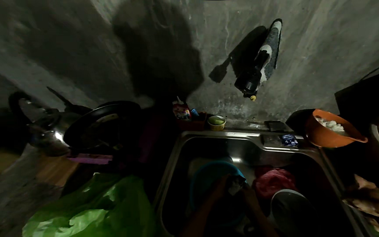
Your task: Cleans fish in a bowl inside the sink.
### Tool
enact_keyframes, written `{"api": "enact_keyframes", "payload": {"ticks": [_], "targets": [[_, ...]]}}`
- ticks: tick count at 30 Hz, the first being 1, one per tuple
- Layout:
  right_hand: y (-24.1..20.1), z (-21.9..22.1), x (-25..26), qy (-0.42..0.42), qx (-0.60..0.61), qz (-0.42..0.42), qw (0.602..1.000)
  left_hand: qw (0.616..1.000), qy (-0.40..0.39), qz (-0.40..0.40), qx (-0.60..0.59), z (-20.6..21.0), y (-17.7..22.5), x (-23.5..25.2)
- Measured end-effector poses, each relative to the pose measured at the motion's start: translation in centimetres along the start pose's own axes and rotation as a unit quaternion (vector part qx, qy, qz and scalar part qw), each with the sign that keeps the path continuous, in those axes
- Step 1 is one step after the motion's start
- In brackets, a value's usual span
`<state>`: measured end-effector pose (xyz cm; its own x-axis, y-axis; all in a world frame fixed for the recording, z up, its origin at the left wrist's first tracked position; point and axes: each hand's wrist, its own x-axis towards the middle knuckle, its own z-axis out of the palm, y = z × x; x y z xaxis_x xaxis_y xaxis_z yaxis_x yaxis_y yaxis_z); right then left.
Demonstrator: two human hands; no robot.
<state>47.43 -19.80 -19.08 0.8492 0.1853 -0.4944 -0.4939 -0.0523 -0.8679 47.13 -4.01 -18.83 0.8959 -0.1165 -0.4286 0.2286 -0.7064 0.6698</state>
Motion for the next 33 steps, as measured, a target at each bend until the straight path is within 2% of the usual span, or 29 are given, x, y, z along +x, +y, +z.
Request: {"api": "enact_keyframes", "payload": {"ticks": [3, 6, 12, 19, 24, 30, 33], "targets": [[-0.1, -0.2, -0.3, -0.003, 0.048, -0.009, 0.999, 1.000, 0.012, -0.009, -0.005, 0.3, -0.4, 0.2], [-0.4, -0.3, -0.5, -0.048, 0.094, 0.002, 0.994, 1.000, 0.009, -0.006, -0.016, -0.1, -0.7, 0.3], [0.2, -1.2, 0.0, -0.117, 0.062, -0.011, 0.991, 1.000, 0.011, 0.013, -0.020, -0.4, -1.2, 0.4], [-0.6, -0.5, -0.4, -0.059, 0.020, -0.018, 0.998, 1.000, -0.002, 0.011, -0.023, -0.9, -0.5, 0.1], [-0.1, -0.5, 0.3, -0.053, -0.035, -0.053, 0.997, 0.999, 0.025, 0.007, -0.020, -0.5, 0.0, -0.2], [-0.4, 0.1, 0.3, 0.021, -0.124, -0.054, 0.991, 0.998, 0.060, -0.014, 0.016, 0.5, 0.8, -0.7], [-0.7, 0.3, 0.3, 0.028, -0.168, -0.046, 0.984, 0.996, 0.069, -0.031, 0.036, 1.0, 0.6, -0.7]]}}
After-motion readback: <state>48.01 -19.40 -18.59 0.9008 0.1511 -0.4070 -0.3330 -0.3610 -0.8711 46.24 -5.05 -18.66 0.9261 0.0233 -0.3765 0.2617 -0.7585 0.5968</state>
